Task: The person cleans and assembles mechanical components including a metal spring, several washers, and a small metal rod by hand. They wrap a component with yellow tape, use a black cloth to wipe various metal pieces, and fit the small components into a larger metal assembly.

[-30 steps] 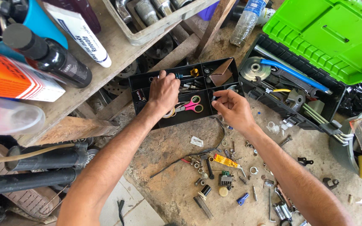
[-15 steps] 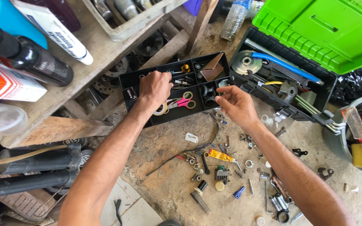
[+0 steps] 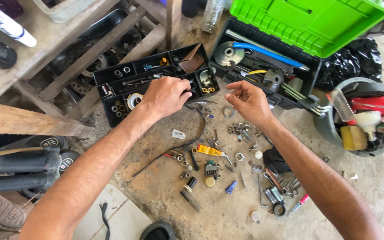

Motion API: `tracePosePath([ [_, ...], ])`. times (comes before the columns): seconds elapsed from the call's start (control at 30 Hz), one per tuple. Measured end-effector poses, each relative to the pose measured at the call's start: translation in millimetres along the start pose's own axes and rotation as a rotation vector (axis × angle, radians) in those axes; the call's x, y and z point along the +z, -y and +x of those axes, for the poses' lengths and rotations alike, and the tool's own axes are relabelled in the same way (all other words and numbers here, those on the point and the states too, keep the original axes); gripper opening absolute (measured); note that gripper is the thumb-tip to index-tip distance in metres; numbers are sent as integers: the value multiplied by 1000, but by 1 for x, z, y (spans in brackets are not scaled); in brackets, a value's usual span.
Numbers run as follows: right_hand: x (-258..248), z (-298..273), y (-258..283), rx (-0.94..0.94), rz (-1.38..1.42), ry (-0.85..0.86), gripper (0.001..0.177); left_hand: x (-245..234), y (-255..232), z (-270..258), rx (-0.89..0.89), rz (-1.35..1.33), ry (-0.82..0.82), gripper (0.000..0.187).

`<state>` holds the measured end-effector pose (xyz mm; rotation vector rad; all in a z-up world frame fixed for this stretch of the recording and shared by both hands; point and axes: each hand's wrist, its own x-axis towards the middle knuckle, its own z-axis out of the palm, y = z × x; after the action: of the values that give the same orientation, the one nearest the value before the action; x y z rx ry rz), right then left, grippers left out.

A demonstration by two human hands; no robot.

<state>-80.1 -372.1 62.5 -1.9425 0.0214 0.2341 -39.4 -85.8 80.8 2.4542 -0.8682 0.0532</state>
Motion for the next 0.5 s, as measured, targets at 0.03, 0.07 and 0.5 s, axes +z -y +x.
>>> tracePosePath([
  [0.03,-10,-5,0,-4,2,-7,29,0,-9,3,8,4,0,17],
  [0.07,-19,-10,0,2,-31,-3,30,-1,-17,6,48,13,7,17],
  [0.5,-104,-85,-22,80,-138,-48,37,-19,-148,4,278,417,426,19],
])
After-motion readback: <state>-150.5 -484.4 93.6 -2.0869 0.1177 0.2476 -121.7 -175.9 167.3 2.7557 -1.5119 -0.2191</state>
